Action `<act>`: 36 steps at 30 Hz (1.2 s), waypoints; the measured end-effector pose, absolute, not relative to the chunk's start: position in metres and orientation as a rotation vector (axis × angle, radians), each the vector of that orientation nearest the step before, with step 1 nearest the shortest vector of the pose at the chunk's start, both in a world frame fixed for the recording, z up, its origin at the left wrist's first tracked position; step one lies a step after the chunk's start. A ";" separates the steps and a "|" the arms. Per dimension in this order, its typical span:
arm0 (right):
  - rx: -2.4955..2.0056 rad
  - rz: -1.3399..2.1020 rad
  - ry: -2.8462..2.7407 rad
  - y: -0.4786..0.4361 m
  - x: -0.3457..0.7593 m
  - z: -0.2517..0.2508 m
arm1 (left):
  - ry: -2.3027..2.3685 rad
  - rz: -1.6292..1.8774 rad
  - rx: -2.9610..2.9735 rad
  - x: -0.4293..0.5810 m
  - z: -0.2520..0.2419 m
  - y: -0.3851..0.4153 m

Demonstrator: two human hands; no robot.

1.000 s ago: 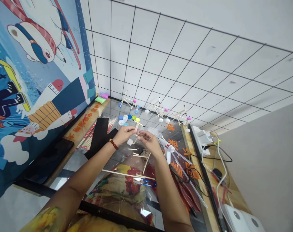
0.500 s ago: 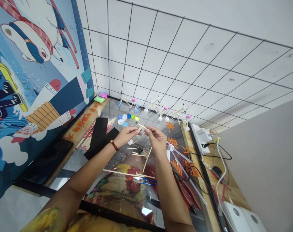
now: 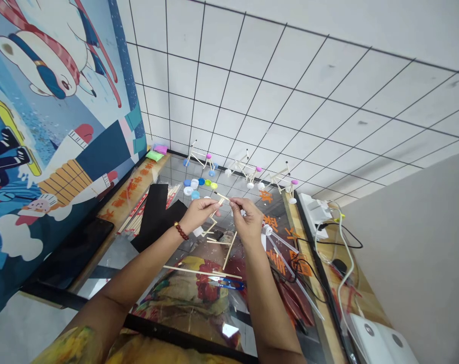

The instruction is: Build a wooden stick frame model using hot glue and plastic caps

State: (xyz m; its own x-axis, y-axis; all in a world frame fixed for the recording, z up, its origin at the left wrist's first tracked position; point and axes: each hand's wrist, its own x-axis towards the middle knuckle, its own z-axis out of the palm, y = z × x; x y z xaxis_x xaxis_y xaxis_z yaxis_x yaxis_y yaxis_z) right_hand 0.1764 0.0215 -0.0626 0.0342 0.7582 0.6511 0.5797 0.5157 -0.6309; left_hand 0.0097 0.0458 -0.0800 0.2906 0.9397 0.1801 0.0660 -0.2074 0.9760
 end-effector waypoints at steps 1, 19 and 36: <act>-1.156 0.201 -1.646 0.022 0.176 -0.063 | 0.962 1.084 1.538 0.010 -0.080 0.046; -1.199 0.223 -1.614 0.023 0.177 -0.068 | 1.008 1.122 1.498 0.013 -0.081 0.044; -1.235 0.130 -1.713 0.024 0.181 -0.068 | 1.037 1.120 1.490 0.017 -0.083 0.041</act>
State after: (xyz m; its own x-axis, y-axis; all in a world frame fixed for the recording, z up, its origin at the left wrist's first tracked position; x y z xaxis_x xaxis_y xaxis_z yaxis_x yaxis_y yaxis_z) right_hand 0.1806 0.0240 -0.0675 -0.0007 0.7701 0.6379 0.6653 0.4766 -0.5746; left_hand 0.0171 0.0411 -0.0829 0.2150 0.9649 0.1510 0.0761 -0.1707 0.9824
